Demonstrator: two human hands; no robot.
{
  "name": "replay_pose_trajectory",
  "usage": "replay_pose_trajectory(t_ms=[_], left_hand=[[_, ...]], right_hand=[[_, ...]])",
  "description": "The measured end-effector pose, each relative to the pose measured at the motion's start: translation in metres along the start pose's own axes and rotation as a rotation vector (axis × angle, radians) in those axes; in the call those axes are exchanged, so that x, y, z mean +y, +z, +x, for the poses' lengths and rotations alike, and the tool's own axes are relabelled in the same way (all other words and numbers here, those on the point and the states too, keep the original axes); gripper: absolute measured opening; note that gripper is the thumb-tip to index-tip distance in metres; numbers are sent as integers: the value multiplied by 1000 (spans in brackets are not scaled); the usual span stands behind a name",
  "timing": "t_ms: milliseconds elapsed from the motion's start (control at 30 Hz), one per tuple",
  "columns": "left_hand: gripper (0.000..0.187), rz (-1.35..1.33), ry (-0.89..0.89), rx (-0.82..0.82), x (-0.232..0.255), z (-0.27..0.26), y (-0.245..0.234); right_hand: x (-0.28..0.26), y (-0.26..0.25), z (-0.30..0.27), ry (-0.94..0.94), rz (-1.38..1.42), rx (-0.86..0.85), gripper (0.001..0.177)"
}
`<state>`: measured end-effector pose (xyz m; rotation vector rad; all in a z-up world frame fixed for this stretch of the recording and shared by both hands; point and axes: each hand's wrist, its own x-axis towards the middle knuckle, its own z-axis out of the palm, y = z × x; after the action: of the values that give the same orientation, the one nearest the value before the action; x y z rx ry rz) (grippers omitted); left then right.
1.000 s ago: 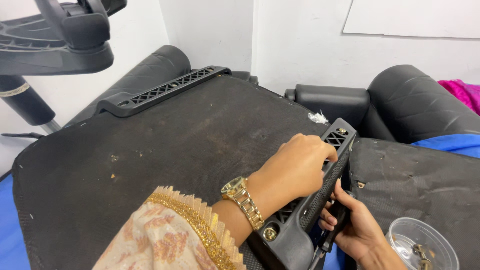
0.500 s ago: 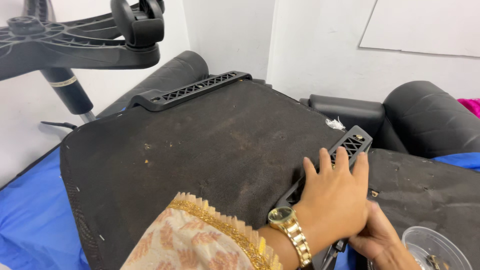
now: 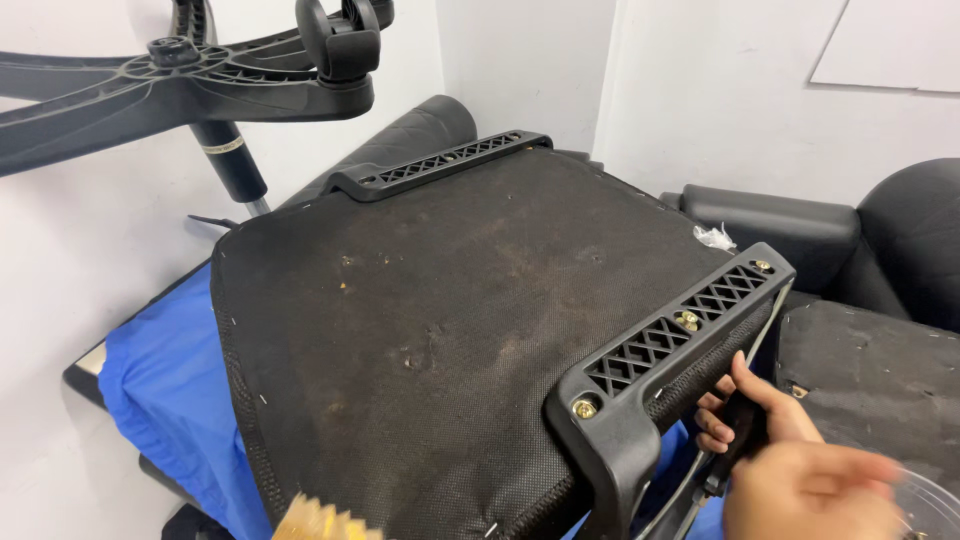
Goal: The person uses a screwdriver to fasten screws into a black plastic frame attached to a fabric-covered seat cushion. They repeatedly position the frame, insert screws, and tighten them while working on a blue-covered surface.
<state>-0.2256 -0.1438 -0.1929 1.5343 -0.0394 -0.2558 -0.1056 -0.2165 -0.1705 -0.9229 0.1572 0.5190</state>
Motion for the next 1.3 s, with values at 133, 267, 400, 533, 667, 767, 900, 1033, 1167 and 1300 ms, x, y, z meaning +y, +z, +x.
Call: replay_pose_trajectory(t_ms=[133,267,400,533,667,767,900,1033,1167,1300], left_hand=[[10,-588,-445,208,18,0,-28],[31,-975,-395,406,64,-4,-40],[51,-1243,-363,595,107,-4,-29],[43,-1405,-319,783,131,3,-25],[38,-1351,-348,722,135,0,-34],[52,-1283,-446,660,133,-2,-37],[62,-1293,-258,734,131,3,-35],[70,-1280,-360,738,128,5,-35],[71,-1277,-431,770,127,3,-35],[65,-1310,-418,766,129,1,-35]], right_hand=[[1,16,-18,-23,-42,229,37],[3,27,-21,-19,-5,261,38],[5,18,-16,17,20,110,43],[3,14,-16,40,24,87,39],[2,14,-26,87,-24,279,31],[-4,7,-32,53,27,361,22],[-40,5,-39,-125,32,409,22],[-102,41,-65,-511,-258,368,69],[-144,88,-100,-785,-477,313,61],[-158,110,-115,-1169,-500,45,52]])
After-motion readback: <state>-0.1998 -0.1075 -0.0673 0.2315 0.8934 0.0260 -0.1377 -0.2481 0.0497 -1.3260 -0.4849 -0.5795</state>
